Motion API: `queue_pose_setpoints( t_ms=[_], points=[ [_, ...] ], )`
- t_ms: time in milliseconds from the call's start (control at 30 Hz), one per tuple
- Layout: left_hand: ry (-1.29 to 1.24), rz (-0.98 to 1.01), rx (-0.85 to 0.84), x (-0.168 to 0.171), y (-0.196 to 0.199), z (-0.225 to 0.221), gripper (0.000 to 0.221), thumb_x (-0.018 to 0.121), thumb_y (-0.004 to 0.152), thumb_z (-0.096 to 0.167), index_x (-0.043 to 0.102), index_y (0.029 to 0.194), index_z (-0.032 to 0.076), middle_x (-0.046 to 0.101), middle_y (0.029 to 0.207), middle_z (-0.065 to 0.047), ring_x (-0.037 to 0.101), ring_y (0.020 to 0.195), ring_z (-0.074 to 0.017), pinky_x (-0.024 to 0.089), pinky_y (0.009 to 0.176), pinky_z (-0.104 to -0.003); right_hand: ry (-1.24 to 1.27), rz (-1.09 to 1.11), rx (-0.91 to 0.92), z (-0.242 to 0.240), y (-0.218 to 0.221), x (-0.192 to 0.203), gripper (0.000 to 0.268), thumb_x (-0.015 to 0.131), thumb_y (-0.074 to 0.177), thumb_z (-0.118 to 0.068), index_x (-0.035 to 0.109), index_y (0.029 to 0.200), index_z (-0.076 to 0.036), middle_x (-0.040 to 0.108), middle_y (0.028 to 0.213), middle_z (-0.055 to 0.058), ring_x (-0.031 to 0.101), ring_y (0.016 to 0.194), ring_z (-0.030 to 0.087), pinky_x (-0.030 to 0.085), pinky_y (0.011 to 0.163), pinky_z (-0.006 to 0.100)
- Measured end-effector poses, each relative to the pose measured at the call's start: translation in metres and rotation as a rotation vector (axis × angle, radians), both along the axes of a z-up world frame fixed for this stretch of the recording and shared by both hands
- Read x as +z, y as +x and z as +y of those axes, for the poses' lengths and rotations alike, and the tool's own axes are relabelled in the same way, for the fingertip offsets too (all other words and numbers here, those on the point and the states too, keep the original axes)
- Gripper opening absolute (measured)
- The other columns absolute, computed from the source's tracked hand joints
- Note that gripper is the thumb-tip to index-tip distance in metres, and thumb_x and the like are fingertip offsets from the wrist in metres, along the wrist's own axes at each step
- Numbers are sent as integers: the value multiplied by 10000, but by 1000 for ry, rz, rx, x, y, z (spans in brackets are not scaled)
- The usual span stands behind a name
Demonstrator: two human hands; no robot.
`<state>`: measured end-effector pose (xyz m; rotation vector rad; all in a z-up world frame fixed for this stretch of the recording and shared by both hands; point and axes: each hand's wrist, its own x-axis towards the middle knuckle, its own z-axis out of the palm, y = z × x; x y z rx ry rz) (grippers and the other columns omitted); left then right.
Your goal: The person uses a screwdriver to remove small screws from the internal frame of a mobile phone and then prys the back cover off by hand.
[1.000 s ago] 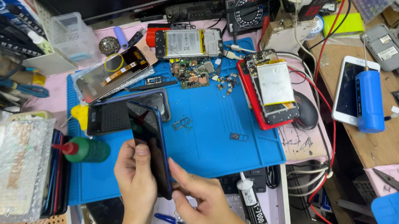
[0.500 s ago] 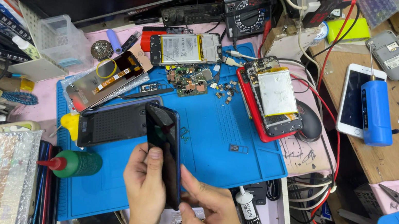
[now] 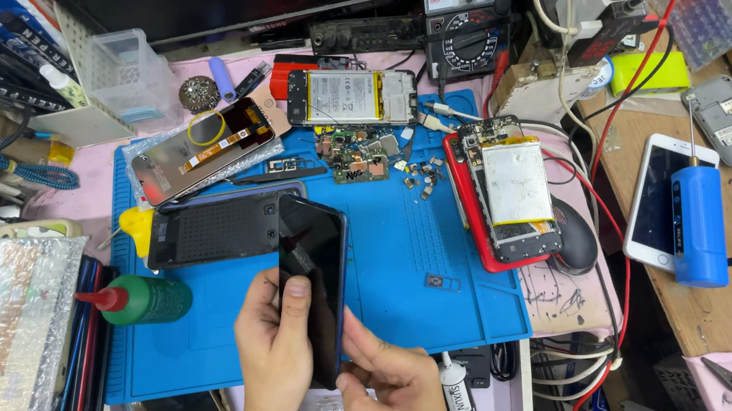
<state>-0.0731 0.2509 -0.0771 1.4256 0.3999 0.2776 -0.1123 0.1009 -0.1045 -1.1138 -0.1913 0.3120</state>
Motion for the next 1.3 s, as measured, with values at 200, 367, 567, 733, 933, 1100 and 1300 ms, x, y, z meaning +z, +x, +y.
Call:
queue_pose_setpoints(
  t_ms=[200, 367, 567, 733, 933, 1100, 1300],
  points=[
    [28, -15, -34, 3, 8, -7, 233, 631, 1018, 234, 667, 1034, 4, 651, 811, 13, 528, 698, -36, 426, 597, -204, 118, 93, -18, -6, 3, -3, 697, 602, 913, 196, 456, 1572, 24, 658, 1356, 105, 589, 1093, 83, 501, 854, 248],
    [-22, -14, -62, 11, 8, -16, 247, 631, 1024, 242, 672, 1040, -1, 681, 836, -12, 565, 732, -60, 456, 619, -219, 29, 129, -40, -13, 5, 7, 687, 587, 860, 190, 450, 1516, 41, 613, 1453, 162, 577, 1281, 134, 505, 932, 252],
    [18, -8, -40, 30, 0, -22, 264, 634, 1009, 257, 676, 1041, -1, 697, 839, -20, 575, 736, -61, 469, 627, -221, 67, 125, -41, -16, 3, 20, 702, 574, 838, 206, 443, 1513, 64, 591, 1480, 203, 569, 1301, 165, 504, 919, 257],
    [128, -64, -30, 42, -9, -22, 279, 633, 1030, 269, 661, 1028, -9, 680, 859, -22, 565, 766, -61, 473, 662, -223, 97, 110, -5, -16, 0, 30, 692, 565, 848, 195, 444, 1517, 63, 608, 1464, 206, 577, 1291, 163, 501, 911, 247],
    [256, -47, 24, 45, -33, -21, 289, 615, 1021, 296, 644, 1014, 8, 668, 836, -6, 560, 745, -60, 475, 651, -231, 47, 122, 24, -15, -17, 29, 708, 589, 876, 213, 483, 1555, 44, 647, 1432, 224, 526, 1075, 134, 458, 829, 227],
    [372, -23, 83, 61, -42, -21, 327, 620, 1025, 322, 625, 951, 3, 642, 780, -10, 539, 709, -62, 466, 627, -244, 277, 42, 90, -11, -19, 41, 683, 552, 872, 199, 444, 1521, 16, 613, 1449, 120, 585, 1311, 115, 494, 904, 221],
    [423, -21, 108, 64, -55, -21, 348, 620, 1024, 343, 628, 947, 3, 649, 773, -31, 547, 700, -76, 476, 624, -255, 199, 52, 55, -9, -30, 43, 709, 578, 862, 192, 461, 1539, 18, 677, 1350, 130, 624, 1179, 104, 516, 871, 229]
  ],
)
